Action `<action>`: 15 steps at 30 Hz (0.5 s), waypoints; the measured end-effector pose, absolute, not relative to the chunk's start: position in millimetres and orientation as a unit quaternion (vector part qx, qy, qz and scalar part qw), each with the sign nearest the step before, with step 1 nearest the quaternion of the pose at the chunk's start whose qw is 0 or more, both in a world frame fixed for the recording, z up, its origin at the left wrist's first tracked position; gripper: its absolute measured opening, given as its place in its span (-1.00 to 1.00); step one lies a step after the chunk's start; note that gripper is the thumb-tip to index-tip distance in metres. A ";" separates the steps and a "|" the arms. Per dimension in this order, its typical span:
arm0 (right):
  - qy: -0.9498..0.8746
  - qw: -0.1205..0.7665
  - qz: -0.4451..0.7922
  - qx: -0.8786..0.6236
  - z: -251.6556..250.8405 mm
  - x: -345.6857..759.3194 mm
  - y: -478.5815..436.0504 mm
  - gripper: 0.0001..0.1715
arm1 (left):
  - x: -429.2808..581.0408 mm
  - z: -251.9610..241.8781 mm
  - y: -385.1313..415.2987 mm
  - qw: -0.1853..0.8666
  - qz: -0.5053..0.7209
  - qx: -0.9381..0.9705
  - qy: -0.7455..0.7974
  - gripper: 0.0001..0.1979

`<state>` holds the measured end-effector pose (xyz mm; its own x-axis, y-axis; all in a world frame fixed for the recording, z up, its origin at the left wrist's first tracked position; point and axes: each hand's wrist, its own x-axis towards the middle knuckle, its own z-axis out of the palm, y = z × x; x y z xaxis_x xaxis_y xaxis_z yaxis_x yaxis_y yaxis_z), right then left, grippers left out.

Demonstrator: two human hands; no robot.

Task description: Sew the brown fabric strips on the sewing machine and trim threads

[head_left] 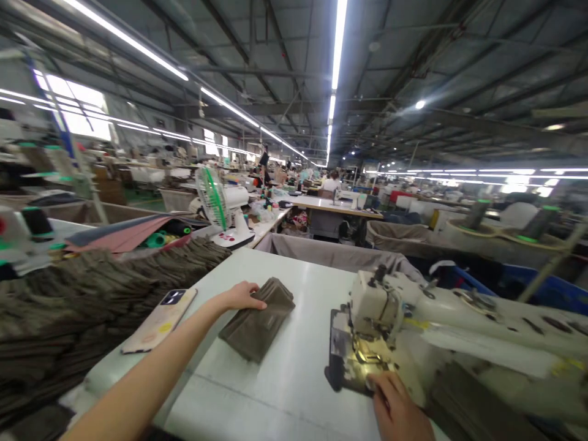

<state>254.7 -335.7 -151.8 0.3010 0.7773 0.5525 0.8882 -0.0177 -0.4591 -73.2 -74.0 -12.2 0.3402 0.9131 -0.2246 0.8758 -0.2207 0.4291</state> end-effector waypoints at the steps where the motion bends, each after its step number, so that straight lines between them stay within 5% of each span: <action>1: -0.588 0.368 -0.080 -0.716 -145.7 252.3 -338.2 -0.65 | -63.8 -15.7 -82.6 0.256 0.034 0.796 0.547 -0.60; 6: -0.597 0.398 -0.042 -0.696 -113.4 225.6 -345.9 -0.59 | -32.4 -30.2 -121.7 0.311 0.010 0.820 0.481 -0.37; 15: -0.575 0.545 0.056 -0.607 -78.7 173.1 -339.8 -0.55 | -4.8 -33.5 -190.5 0.301 0.112 0.842 0.434 -0.64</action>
